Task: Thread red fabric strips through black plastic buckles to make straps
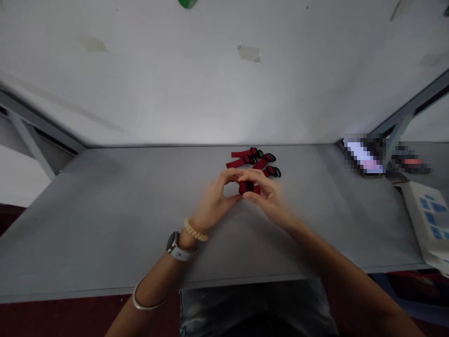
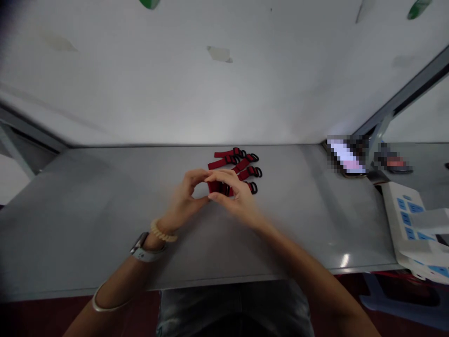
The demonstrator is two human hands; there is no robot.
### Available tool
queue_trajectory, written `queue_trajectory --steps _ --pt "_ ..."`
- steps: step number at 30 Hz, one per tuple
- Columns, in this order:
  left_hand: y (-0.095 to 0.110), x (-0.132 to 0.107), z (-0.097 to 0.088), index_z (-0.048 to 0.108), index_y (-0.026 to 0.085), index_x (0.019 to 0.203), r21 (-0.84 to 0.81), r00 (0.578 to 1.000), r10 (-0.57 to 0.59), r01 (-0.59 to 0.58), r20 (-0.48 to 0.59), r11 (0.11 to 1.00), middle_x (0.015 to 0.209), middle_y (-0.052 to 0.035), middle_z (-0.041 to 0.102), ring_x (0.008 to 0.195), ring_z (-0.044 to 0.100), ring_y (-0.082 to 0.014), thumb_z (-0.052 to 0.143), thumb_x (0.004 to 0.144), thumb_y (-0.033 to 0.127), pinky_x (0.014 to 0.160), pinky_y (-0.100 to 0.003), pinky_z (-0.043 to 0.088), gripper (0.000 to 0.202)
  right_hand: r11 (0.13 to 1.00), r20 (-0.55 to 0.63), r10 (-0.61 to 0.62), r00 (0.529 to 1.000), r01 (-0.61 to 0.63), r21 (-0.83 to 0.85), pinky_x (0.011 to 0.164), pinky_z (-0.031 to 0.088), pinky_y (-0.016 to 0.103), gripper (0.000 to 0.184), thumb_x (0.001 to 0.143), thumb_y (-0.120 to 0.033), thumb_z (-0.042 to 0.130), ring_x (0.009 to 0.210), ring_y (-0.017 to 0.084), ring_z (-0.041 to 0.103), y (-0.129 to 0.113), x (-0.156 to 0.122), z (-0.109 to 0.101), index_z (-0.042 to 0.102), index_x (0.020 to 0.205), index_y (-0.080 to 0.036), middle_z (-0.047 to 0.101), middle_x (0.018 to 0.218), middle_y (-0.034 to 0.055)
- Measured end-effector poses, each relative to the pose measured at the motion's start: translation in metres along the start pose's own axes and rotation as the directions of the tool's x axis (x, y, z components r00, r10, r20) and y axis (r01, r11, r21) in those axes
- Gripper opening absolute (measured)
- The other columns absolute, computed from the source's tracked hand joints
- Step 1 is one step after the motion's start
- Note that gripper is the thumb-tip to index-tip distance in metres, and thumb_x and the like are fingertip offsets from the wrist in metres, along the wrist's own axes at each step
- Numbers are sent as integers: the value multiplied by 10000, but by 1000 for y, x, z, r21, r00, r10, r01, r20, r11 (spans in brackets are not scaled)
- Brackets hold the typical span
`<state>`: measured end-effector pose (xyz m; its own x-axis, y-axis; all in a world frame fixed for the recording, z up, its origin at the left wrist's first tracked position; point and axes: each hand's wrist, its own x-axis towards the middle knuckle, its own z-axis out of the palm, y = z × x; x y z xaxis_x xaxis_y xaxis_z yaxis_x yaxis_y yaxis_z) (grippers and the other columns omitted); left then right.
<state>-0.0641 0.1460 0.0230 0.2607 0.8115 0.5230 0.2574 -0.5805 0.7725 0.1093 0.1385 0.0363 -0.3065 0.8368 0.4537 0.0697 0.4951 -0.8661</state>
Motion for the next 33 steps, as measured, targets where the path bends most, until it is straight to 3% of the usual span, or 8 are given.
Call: queue_trajectory --steps 4,9,12,15,18,23,28,33 --pt "3 -1 2 448 268 1216 17 999 -26 26 31 1000 1102 -45 701 1016 690 -192 733 832 317 912 -372 535 481 999 -47 10 999 -9 37 1061 438 481 203 872 -343 651 1226 256 549 -4 2 -6 631 1070 -303 657 1204 49" --pt "4 1 2 424 267 1230 23 993 -112 111 41 994 1019 -28 742 992 697 -213 797 762 247 950 -414 488 599 977 -134 136 982 -110 181 782 544 390 212 884 -383 592 843 196 646 2 6 -23 589 1080 -301 658 852 16" --pt "1 1 2 428 266 1222 -2 988 -141 141 57 990 1002 -18 744 968 701 -203 797 751 234 942 -403 492 599 970 -96 129 987 -106 218 715 523 349 209 827 -381 672 741 167 604 8 6 -24 644 1019 -301 611 769 -8" --pt "0 1 2 440 254 1205 -4 987 -154 154 35 988 974 -17 740 937 700 -197 795 738 214 916 -394 505 588 964 -28 135 990 -124 236 726 514 340 193 857 -423 641 758 161 597 11 6 -22 687 998 -300 621 803 0" --pt "0 3 0 445 244 1196 -8 987 -157 157 18 988 972 -29 735 935 694 -202 798 723 184 909 -398 507 593 971 -17 176 984 -171 166 690 490 322 220 904 -454 574 728 154 568 11 7 -21 691 976 -283 596 773 0" --pt "3 3 -1 449 243 1200 78 988 -146 142 44 987 1002 -28 735 941 691 -191 753 746 128 897 -371 505 558 984 -114 172 979 -175 -17 692 442 315 147 874 -295 617 640 134 504 8 9 -17 598 1014 -257 505 661 -50" --pt "6 1 1 474 246 1220 173 991 -113 98 77 980 1020 -10 722 961 684 -175 701 749 73 878 -324 513 551 968 -143 205 968 -222 -119 728 425 326 151 834 -231 612 623 134 537 12 7 -9 498 930 -248 538 626 -72" --pt "6 0 1 470 255 1257 231 986 -104 72 129 970 1059 -6 705 1009 666 -180 669 728 32 934 -344 501 607 951 -147 205 968 -233 -204 742 399 331 172 815 -213 597 656 150 567 12 6 -6 452 901 -248 543 603 -79"
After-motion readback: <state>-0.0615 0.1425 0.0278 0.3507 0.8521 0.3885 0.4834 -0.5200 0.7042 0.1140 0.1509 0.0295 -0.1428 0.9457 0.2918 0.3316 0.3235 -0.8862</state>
